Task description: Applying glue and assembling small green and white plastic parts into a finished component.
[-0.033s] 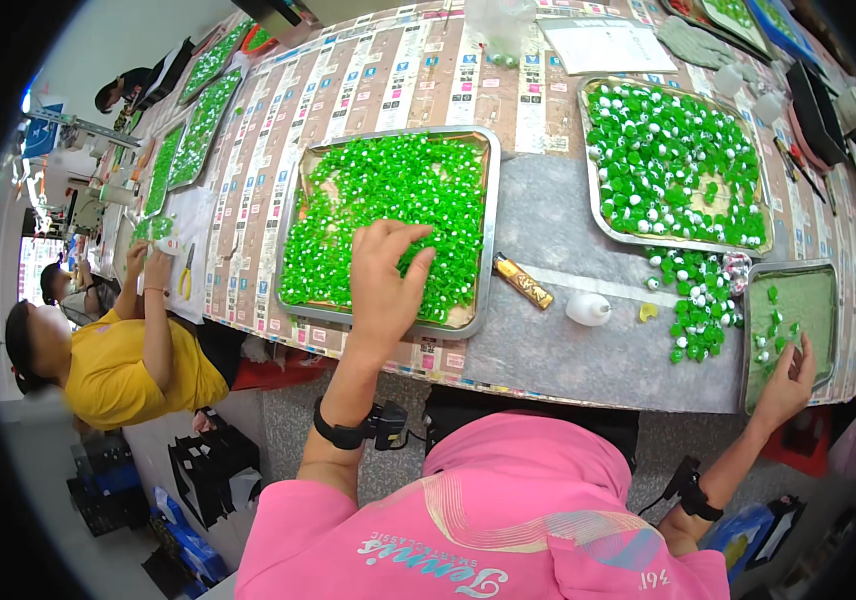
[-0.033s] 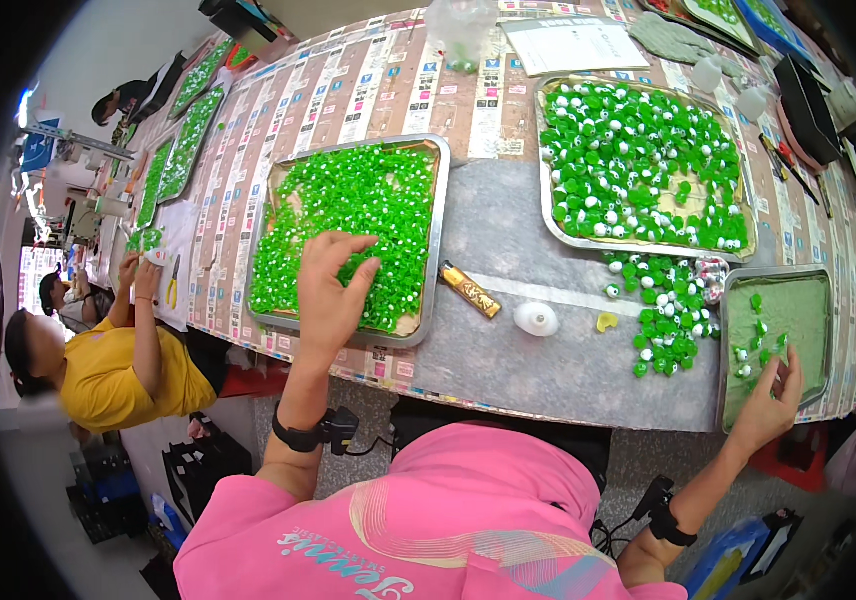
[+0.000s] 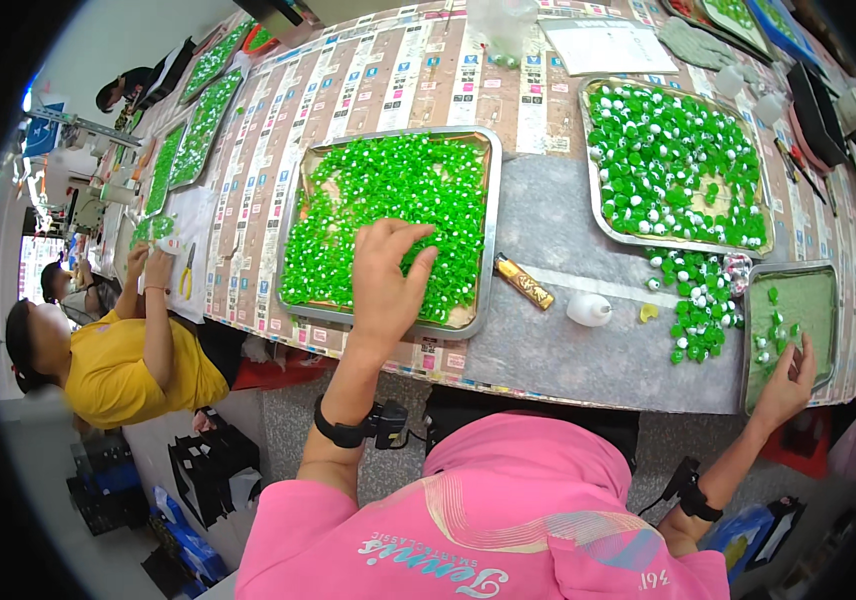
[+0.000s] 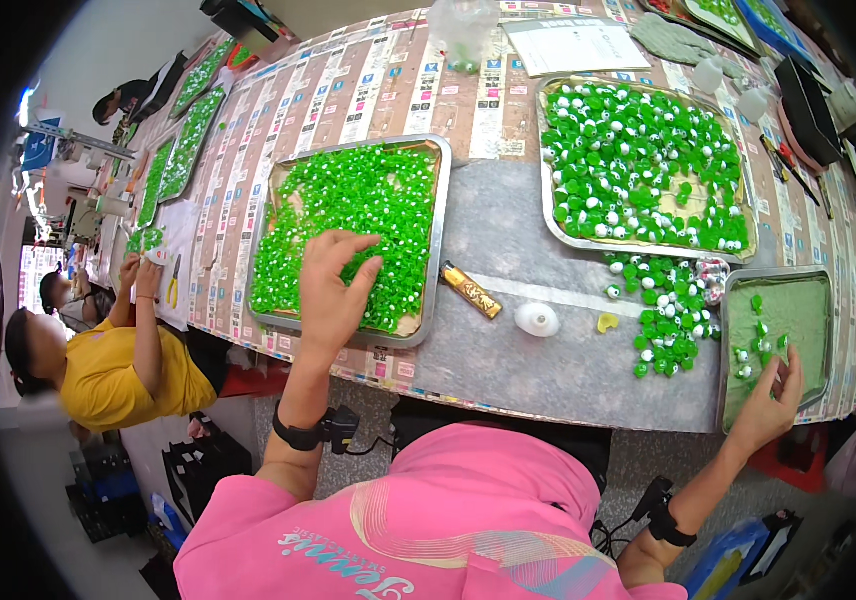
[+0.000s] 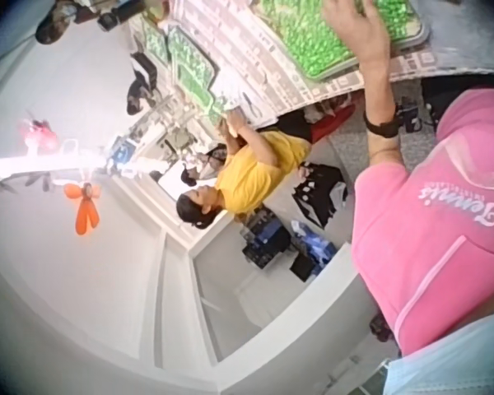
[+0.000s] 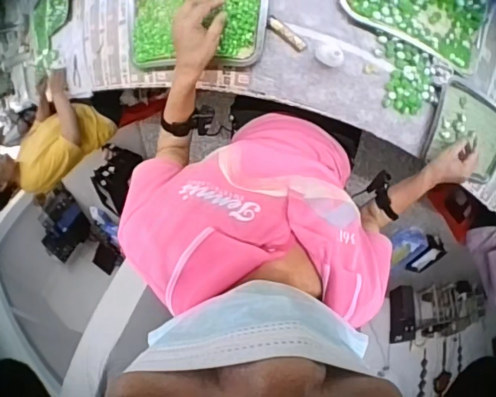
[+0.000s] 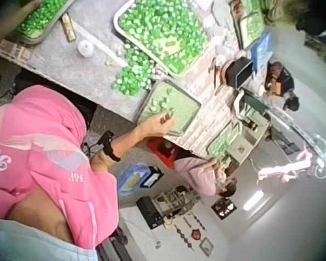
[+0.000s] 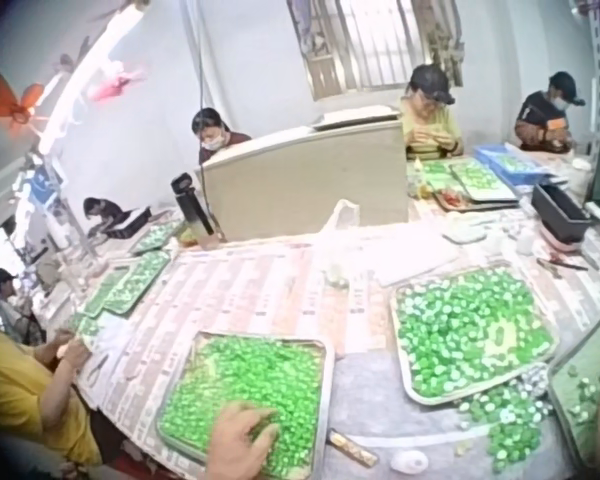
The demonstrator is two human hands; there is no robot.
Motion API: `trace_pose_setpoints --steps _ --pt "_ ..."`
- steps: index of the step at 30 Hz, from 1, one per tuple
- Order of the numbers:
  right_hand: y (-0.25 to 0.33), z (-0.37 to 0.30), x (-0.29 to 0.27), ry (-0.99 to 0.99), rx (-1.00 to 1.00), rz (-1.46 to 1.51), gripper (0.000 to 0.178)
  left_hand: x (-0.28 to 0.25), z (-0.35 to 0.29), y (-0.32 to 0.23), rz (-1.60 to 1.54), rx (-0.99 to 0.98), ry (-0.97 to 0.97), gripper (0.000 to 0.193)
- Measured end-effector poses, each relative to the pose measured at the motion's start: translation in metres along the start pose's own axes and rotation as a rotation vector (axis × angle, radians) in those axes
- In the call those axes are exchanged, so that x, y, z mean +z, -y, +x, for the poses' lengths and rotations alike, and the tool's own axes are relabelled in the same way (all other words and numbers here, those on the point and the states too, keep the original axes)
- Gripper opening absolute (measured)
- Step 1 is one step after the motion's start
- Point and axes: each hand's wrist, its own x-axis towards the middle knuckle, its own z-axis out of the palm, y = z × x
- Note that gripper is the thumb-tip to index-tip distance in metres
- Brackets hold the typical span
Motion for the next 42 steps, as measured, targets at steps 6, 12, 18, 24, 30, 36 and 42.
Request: trace_pose_setpoints --steps 6,12,18,24,30,36,42 --pt "0.062 -0.017 0.012 0.049 -0.171 0.13 0.02 0.012 0.001 0.0 -0.005 0.088 0.071 0.018" --pt "0.126 -0.051 0.028 0.399 -0.379 0.398 0.02 0.013 -0.001 0.006 -0.142 0.089 0.028 0.018" --pt "0.17 -0.088 0.046 0.677 -0.312 0.572 0.042 0.01 -0.01 -0.004 -0.672 -0.225 -0.011 0.011" --pt "0.176 -0.102 0.071 0.814 -0.337 0.65 0.046 0.006 -0.021 -0.03 -1.248 -0.5 0.276 0.018" --pt "0.177 -0.102 0.054 0.909 -0.24 0.782 0.043 0.023 -0.033 -0.047 -1.553 -0.646 0.486 0.021" --pt "0.182 -0.099 0.03 1.076 -0.12 0.931 0.043 0.038 -0.038 -0.06 -1.533 -0.52 0.581 0.014" --pt "0.189 -0.108 0.029 1.222 0.188 1.13 0.042 0.044 -0.043 -0.069 -1.398 -0.572 0.63 0.015"
